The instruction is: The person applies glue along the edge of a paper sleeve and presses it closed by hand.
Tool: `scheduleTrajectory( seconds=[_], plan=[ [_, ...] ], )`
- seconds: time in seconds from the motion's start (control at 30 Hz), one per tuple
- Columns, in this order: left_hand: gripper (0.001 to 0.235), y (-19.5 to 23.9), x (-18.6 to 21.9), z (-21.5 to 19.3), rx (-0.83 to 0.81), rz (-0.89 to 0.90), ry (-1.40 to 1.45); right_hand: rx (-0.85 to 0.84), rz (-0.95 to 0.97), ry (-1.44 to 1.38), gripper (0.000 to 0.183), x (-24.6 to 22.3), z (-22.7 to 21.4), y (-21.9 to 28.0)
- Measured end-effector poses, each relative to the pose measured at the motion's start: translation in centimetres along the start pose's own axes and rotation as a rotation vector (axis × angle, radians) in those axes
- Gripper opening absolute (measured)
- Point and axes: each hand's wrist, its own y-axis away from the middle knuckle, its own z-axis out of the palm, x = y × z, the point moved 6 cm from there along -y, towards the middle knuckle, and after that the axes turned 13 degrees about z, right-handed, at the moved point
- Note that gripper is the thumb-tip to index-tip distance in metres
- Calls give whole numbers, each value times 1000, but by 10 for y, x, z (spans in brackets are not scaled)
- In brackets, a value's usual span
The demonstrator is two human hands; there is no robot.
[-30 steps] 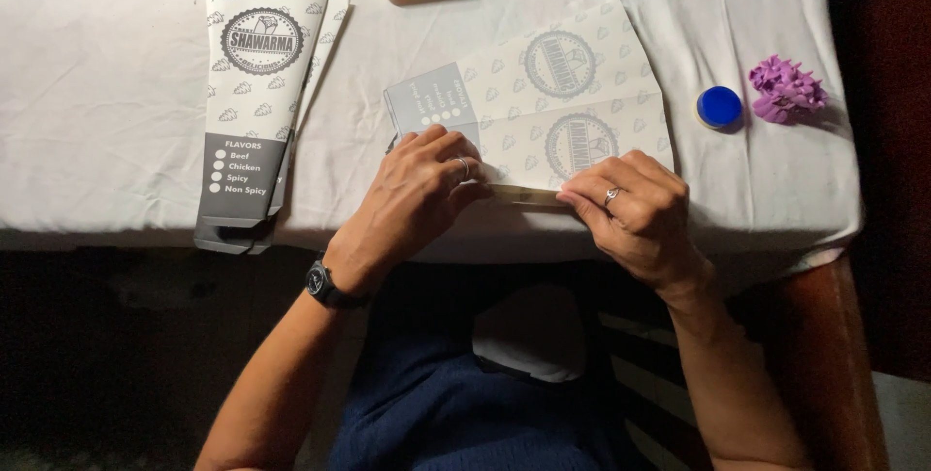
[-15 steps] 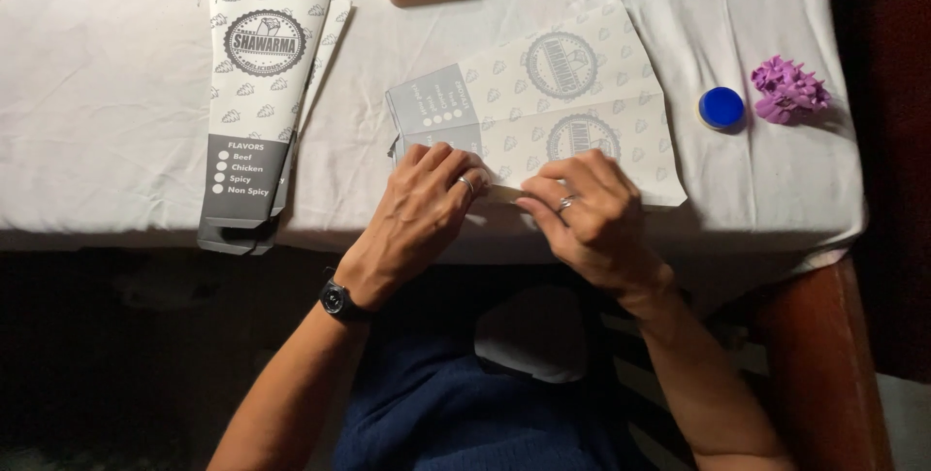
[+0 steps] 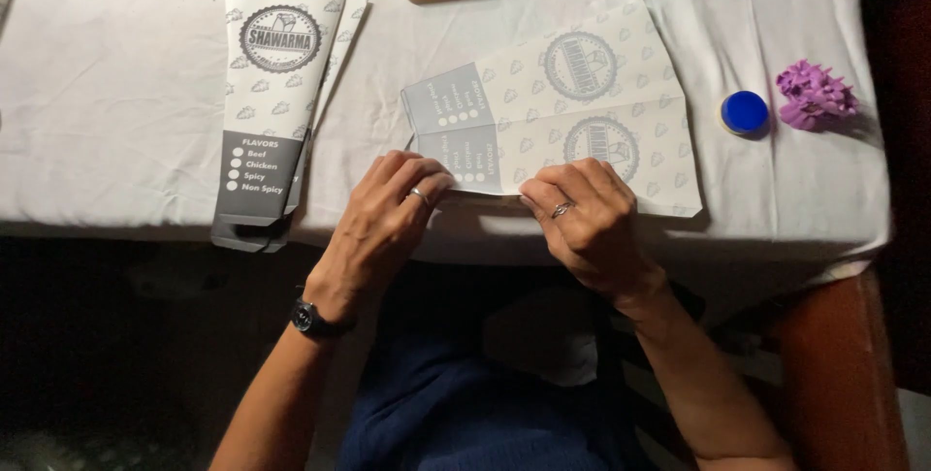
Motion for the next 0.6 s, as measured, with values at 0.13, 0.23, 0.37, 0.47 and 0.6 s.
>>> scheduleTrajectory(
  seconds=[0.13, 0.23, 0.37, 0.47, 0.6],
  plan=[
    [10, 2, -6, 2, 55, -66, 37, -15, 53, -53, 10, 3, -3, -8],
    [10, -3, -9, 0, 57, -111, 79, -53, 112, -133, 9, 8, -3, -14],
    [9, -4, -12, -4, 85, -197, 156, -58, 123, -133, 9, 8, -2, -14],
    [10, -1, -13, -1, 103, -210, 177, -53, 80, -124, 6, -2, -7, -17],
    [11, 3, -13, 2, 84, -199, 163, -31, 16, -71, 6, -10, -1, -12]
  ],
)
